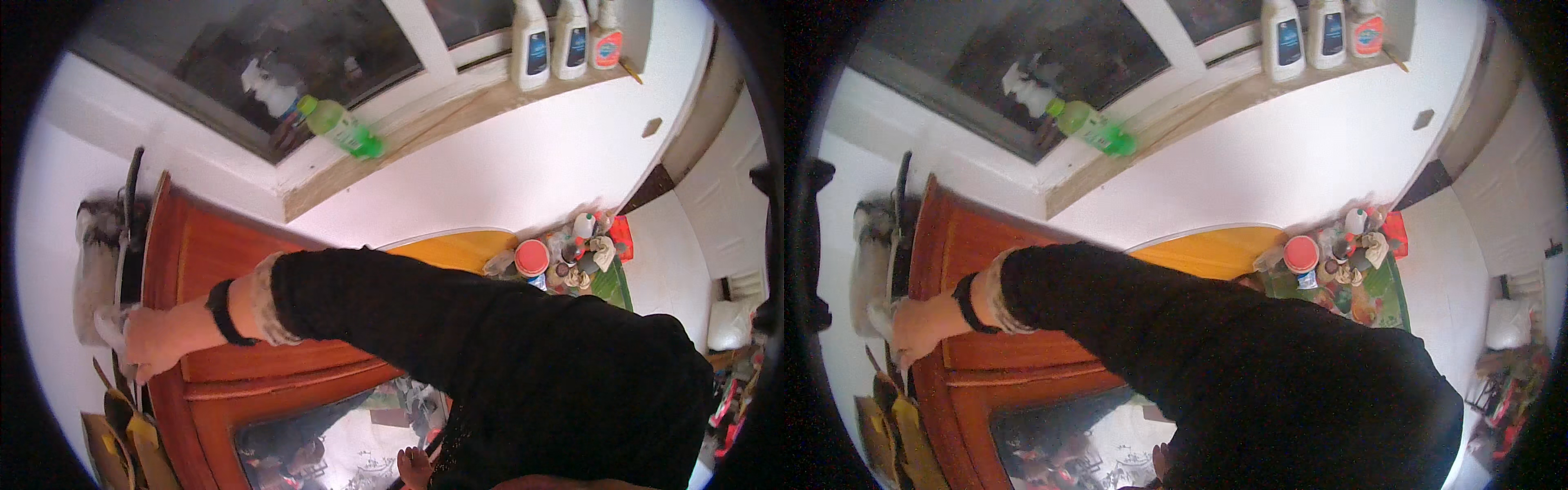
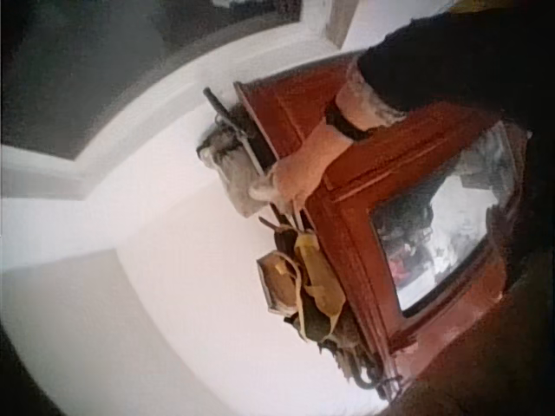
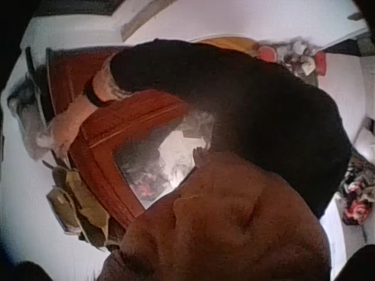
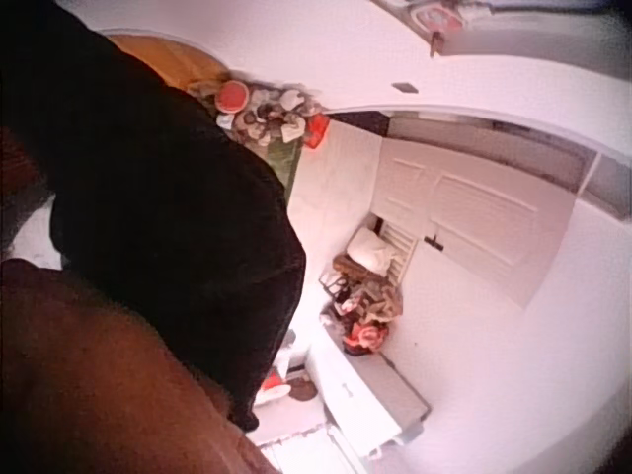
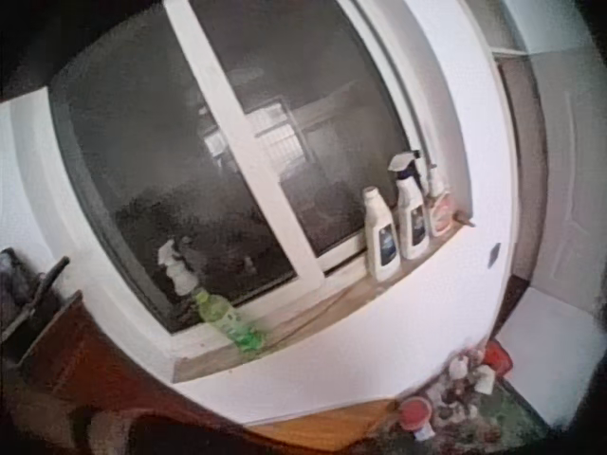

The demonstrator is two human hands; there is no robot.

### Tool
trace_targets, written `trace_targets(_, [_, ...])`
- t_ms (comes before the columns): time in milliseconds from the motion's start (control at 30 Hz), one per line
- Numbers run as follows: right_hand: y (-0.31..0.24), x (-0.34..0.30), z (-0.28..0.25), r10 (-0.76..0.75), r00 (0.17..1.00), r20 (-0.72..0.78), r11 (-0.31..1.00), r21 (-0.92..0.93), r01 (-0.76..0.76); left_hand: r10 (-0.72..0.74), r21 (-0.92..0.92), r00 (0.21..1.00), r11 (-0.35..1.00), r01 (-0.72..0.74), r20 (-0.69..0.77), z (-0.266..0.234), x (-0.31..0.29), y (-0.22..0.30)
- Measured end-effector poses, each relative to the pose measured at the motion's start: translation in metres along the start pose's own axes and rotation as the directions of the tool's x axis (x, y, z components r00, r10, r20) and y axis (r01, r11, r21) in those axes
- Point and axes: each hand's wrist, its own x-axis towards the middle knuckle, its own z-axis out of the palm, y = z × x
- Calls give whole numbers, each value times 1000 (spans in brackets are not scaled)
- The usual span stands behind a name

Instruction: The person organizes items on top of a wooden cabinet, moving a black plastic bag, a box, and a yellow paper bag. They then pick up a small bottle with a yellow cap, open it, and place it back on the cabinet.

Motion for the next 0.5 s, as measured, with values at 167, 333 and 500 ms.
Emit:
trace_targets(167, [10,7,-13,328,920,216,943,-15,-333,-146,-329,988,936,124,-41,6,21,33])
trace_targets(333, [11,16,-19,410,860,302,906,-24,-423,-185,-428,981,892,144,-55,5,50,58])
trace_targets(500, [4,7,-23,399,873,281,902,48,-428,-169,-449,981,887,110,-93,-2,101,94])
